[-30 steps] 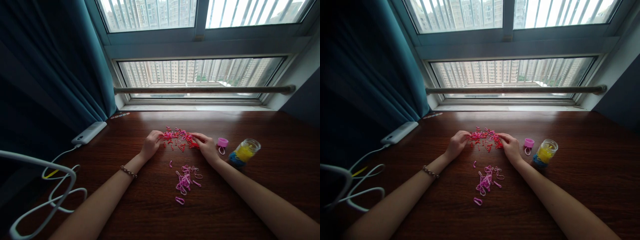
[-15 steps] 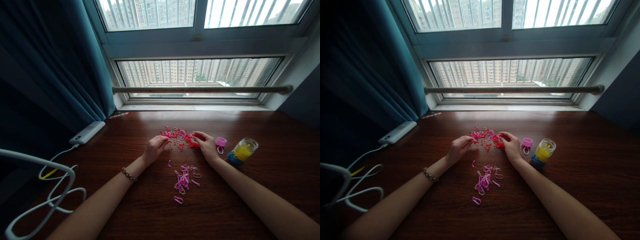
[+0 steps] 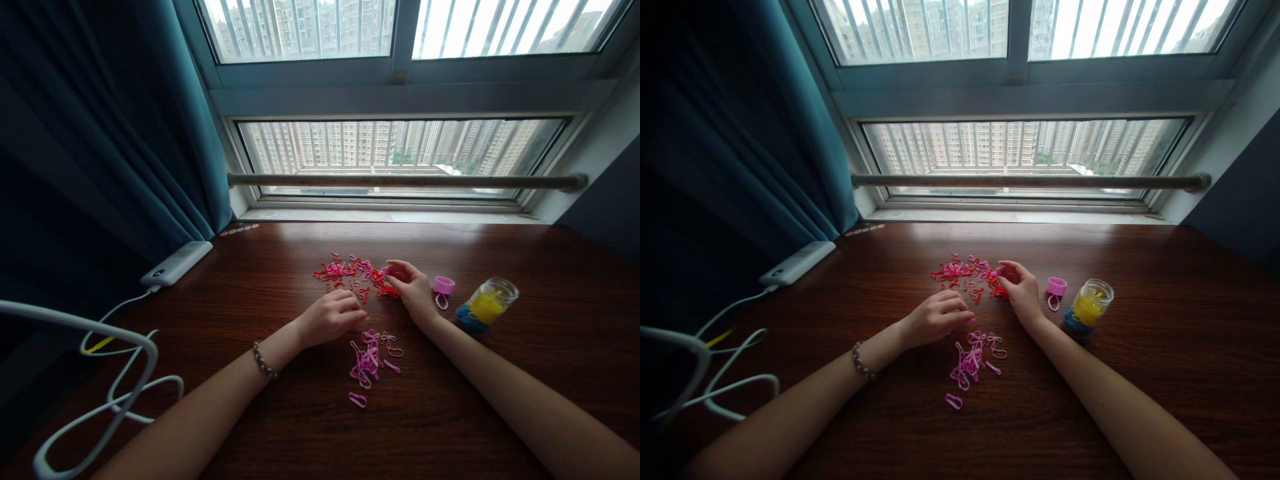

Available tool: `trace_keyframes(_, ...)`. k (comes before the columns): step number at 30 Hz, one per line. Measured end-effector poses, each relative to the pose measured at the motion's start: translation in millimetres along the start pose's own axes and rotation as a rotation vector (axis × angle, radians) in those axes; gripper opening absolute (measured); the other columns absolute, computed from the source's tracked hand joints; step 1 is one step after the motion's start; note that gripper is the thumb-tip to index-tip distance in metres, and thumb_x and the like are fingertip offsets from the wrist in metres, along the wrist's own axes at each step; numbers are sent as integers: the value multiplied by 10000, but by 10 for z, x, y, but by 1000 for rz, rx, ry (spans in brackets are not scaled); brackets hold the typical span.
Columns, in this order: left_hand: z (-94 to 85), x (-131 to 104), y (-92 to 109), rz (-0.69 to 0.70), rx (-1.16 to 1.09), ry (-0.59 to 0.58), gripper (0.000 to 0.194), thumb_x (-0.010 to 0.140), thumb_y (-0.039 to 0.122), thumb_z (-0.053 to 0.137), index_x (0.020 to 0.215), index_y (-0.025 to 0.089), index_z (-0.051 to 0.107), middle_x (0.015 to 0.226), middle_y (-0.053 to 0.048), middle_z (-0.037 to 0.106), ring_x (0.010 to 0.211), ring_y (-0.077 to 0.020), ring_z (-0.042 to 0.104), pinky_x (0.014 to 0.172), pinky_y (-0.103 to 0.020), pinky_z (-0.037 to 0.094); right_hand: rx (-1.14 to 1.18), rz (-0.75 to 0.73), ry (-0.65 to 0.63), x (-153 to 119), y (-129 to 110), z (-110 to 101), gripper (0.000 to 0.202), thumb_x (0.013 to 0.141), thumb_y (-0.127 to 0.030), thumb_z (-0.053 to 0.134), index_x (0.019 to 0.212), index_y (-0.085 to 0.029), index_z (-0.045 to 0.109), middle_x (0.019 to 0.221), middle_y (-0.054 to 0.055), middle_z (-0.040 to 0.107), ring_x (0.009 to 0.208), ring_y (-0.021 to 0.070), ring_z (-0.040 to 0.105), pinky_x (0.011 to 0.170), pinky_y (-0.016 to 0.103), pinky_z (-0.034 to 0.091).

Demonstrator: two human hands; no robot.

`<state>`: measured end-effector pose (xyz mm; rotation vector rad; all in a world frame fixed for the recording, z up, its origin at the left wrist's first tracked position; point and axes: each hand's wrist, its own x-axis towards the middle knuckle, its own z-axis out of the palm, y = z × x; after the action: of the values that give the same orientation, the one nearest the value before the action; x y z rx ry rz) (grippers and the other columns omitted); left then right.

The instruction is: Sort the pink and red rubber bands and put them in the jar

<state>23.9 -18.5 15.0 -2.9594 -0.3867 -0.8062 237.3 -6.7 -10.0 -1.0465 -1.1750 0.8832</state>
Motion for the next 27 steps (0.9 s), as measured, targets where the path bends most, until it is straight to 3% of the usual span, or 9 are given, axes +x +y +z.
trace_keyframes(5,16,17,63,55,-67,-24,134,853,188,456,888,174,585,722,-37,631,731,-129,553,690,-256,438,108,146,-99,-41,-94,59,330,649,-353,691,910,-164,618,886,69,652,800,196,620,731,334,512)
trace_keyframes(10,25,41,134,117,-64,-40,136,848,197,454,840,183,589,688,-32,624,703,-130,560,681,-264,434,316,316,-176,-100,-212,149,263,602,-327,737,783,-172,625,728,15,639,666,141,610,628,261,500)
trace_keyframes(13,5,13,118,97,-59,-37,122,822,241,488,821,181,594,682,-31,622,700,-143,555,675,-288,428,302,358,-260,-111,-352,151,240,591,-307,745,736,-159,625,643,-6,610,557,95,566,534,207,464)
trace_keyframes(15,-13,-35,57,54,-54,-6,132,808,264,497,792,182,599,668,-29,616,682,-146,547,670,-297,425,195,385,-438,-107,-463,124,217,601,-300,733,710,-143,630,585,-13,593,491,77,528,472,184,428)
trace_keyframes(18,-26,-121,-108,-108,24,91,169,812,270,474,745,187,606,675,-37,611,691,-151,543,700,-313,426,-90,413,-843,-115,-619,84,200,624,-316,699,694,-135,649,560,-3,606,470,93,534,444,189,423)
trace_keyframes(20,-16,-167,-240,-290,112,146,176,820,253,451,802,192,615,767,-51,628,796,-173,550,781,-341,420,-311,338,-1028,-150,-713,83,155,630,-291,676,679,-144,666,568,0,621,493,111,560,445,190,425)
trace_keyframes(22,13,-197,-365,-487,180,178,204,821,225,435,938,193,599,926,-68,626,969,-208,519,885,-382,382,-521,192,-1082,-223,-814,100,60,612,-204,665,653,-163,676,540,-17,611,492,110,560,430,174,397)
trace_keyframes(25,84,-227,-503,-703,186,167,338,812,181,417,1141,183,494,1152,-83,552,1171,-243,393,978,-433,311,-728,-44,-1010,-409,-983,103,118,598,-100,643,651,-198,684,528,-20,598,471,106,533,432,191,369)
trace_keyframes(27,136,-246,-554,-769,146,126,416,815,170,402,1230,188,406,1252,-82,486,1236,-251,318,1001,-474,273,-733,-188,-841,-558,-1061,66,109,647,-136,645,699,-223,686,630,8,629,517,125,541,487,230,400)
